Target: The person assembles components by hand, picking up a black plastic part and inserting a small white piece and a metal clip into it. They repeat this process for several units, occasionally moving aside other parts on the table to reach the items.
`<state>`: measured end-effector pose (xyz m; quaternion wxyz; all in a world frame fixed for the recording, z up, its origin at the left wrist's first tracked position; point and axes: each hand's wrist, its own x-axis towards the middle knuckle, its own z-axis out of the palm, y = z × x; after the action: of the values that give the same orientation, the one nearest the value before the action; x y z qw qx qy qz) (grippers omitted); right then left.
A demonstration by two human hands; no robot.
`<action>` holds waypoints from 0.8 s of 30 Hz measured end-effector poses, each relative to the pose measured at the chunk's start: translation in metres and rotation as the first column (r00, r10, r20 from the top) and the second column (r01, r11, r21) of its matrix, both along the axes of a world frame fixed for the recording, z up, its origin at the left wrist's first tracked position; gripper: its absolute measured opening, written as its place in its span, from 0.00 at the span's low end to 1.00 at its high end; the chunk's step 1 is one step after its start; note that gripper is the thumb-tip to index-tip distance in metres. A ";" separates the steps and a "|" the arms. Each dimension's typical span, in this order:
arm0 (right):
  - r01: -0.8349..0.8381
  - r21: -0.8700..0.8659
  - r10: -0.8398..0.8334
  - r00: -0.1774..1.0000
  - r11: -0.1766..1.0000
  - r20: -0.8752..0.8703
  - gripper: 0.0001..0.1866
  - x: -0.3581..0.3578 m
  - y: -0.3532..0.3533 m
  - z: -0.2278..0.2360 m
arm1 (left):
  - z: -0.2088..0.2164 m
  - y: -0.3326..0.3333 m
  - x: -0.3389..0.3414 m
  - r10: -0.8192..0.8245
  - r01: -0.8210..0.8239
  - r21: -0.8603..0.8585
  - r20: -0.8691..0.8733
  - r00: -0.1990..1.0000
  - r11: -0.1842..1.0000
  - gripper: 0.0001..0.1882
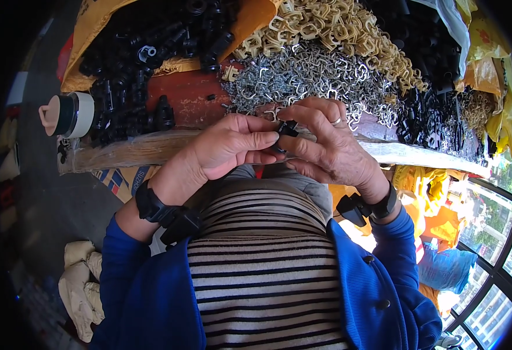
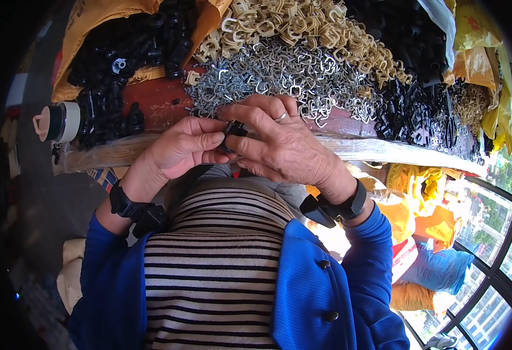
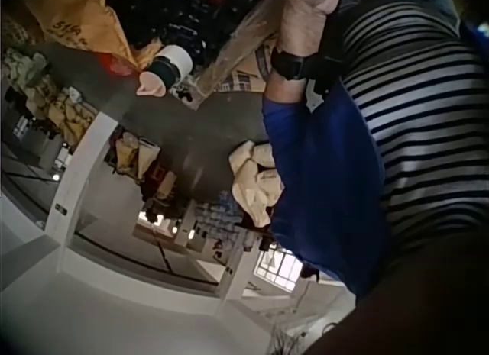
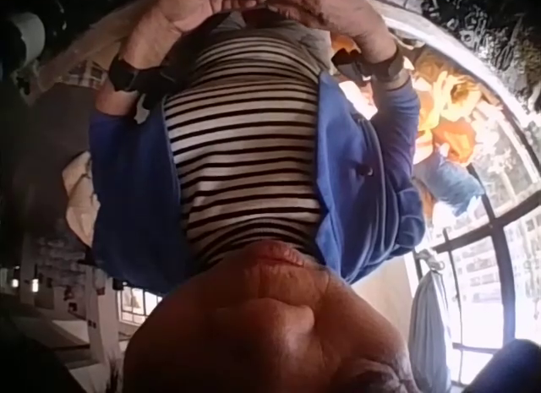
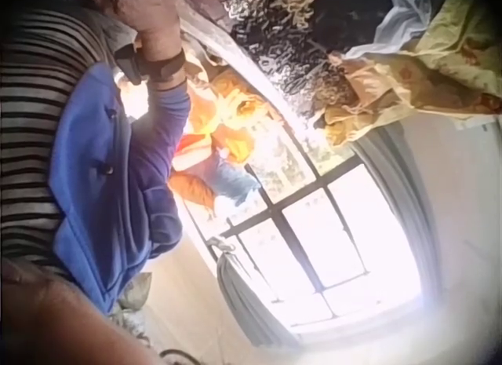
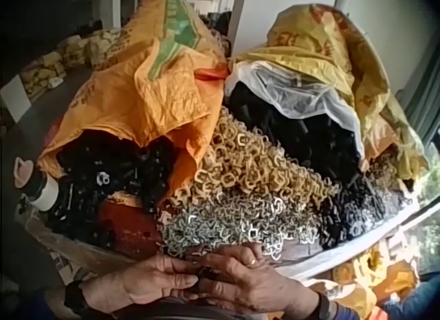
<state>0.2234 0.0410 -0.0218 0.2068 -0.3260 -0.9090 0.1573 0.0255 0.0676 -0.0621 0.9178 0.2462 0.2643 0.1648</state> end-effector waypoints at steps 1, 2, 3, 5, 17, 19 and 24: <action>-0.009 0.013 0.009 1.000 1.000 0.020 0.21 -0.002 0.000 0.000 | -0.001 0.000 0.000 0.001 -0.001 0.000 0.001 1.000 1.000 0.14; -0.011 0.013 0.011 1.000 1.000 0.021 0.21 -0.005 -0.001 -0.001 | -0.001 0.000 -0.001 0.014 -0.014 -0.016 0.006 1.000 1.000 0.14; 0.019 0.080 -0.024 0.998 0.997 0.057 0.22 -0.008 -0.004 -0.003 | -0.002 0.000 -0.002 0.026 -0.026 -0.032 0.011 1.000 0.999 0.14; 0.072 0.215 -0.100 0.988 0.974 0.122 0.24 -0.015 -0.011 -0.008 | -0.001 0.000 -0.002 0.040 -0.039 -0.047 0.018 0.999 0.998 0.13; 0.072 -0.146 -0.092 0.986 0.987 -0.141 0.22 -0.009 -0.013 0.005 | 0.001 -0.005 -0.010 0.042 -0.038 -0.055 0.068 0.997 0.998 0.13; 0.053 -0.132 -0.069 0.991 0.990 -0.117 0.22 -0.008 -0.013 0.005 | 0.000 -0.006 -0.012 0.038 -0.034 -0.058 0.080 0.996 0.998 0.13; -0.005 -0.031 0.006 1.000 1.000 0.017 0.20 -0.008 -0.010 0.009 | -0.001 -0.005 -0.014 0.029 -0.025 -0.063 0.073 0.997 0.998 0.12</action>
<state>0.2151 0.0311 -0.0131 0.1935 -0.3279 -0.9091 0.1692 0.0119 0.0621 -0.0633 0.9318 0.2079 0.2383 0.1780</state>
